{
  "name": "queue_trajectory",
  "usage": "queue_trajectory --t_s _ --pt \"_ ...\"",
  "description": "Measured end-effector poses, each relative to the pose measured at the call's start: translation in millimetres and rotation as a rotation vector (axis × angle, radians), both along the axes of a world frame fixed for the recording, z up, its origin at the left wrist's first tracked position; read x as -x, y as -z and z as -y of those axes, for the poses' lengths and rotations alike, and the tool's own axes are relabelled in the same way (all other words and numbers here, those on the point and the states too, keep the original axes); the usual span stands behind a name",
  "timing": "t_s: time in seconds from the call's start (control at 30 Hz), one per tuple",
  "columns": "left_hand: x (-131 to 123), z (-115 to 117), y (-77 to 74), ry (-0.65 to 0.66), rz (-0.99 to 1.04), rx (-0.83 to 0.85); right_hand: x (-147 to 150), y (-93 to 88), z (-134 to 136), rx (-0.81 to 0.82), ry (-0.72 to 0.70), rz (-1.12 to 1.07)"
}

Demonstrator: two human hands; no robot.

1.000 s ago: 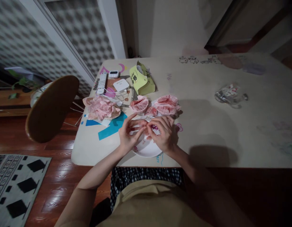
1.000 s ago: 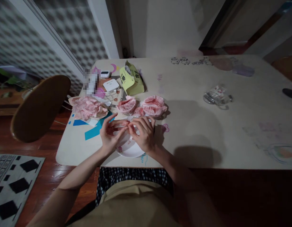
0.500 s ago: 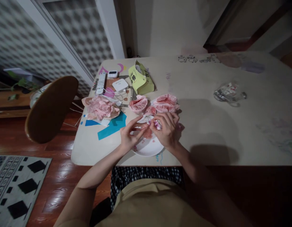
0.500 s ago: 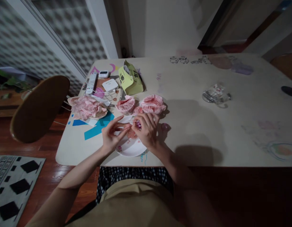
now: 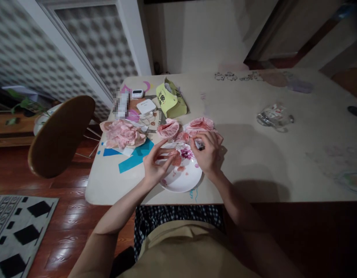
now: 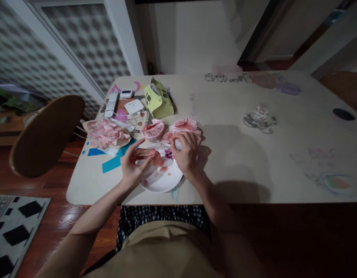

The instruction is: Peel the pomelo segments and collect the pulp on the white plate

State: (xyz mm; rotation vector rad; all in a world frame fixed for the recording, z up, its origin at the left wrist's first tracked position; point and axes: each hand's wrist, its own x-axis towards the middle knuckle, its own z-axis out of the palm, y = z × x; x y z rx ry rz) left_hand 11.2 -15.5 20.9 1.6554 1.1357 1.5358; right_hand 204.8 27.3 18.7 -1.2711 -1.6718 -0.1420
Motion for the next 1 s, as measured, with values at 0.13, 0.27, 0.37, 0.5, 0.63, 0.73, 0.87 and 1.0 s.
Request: queue_trajectory --t_s 0.13,0.27,0.37,0.5,0.63,0.73,0.87,1.0 --pt "2 1 -1.9 -0.004 -0.006 0.012 -6 3.2 -11 0.081 0.045 0.021" --pt "2 0 -2.4 -0.002 0.016 0.003 -5 6.9 -24 0.124 0.036 0.062" --pt "2 -2 -1.6 -0.005 0.031 0.007 -2 9.4 -33 0.178 0.008 0.122" --pt "2 -4 -0.7 -0.014 0.030 -0.001 0 10.2 -40 0.235 -0.030 0.234" --pt "2 -5 -0.2 -0.019 0.024 -0.015 -2 10.0 -41 0.242 -0.042 0.321" --pt "2 -5 0.7 -0.022 0.017 -0.021 -2 9.8 -40 0.220 -0.045 0.359" --pt "2 -6 2.0 -0.028 -0.006 -0.032 -1 8.7 -38 0.184 -0.073 0.349" --pt "3 -6 3.2 -0.022 -0.017 -0.045 -1 6.4 -36 0.184 -0.081 0.256"
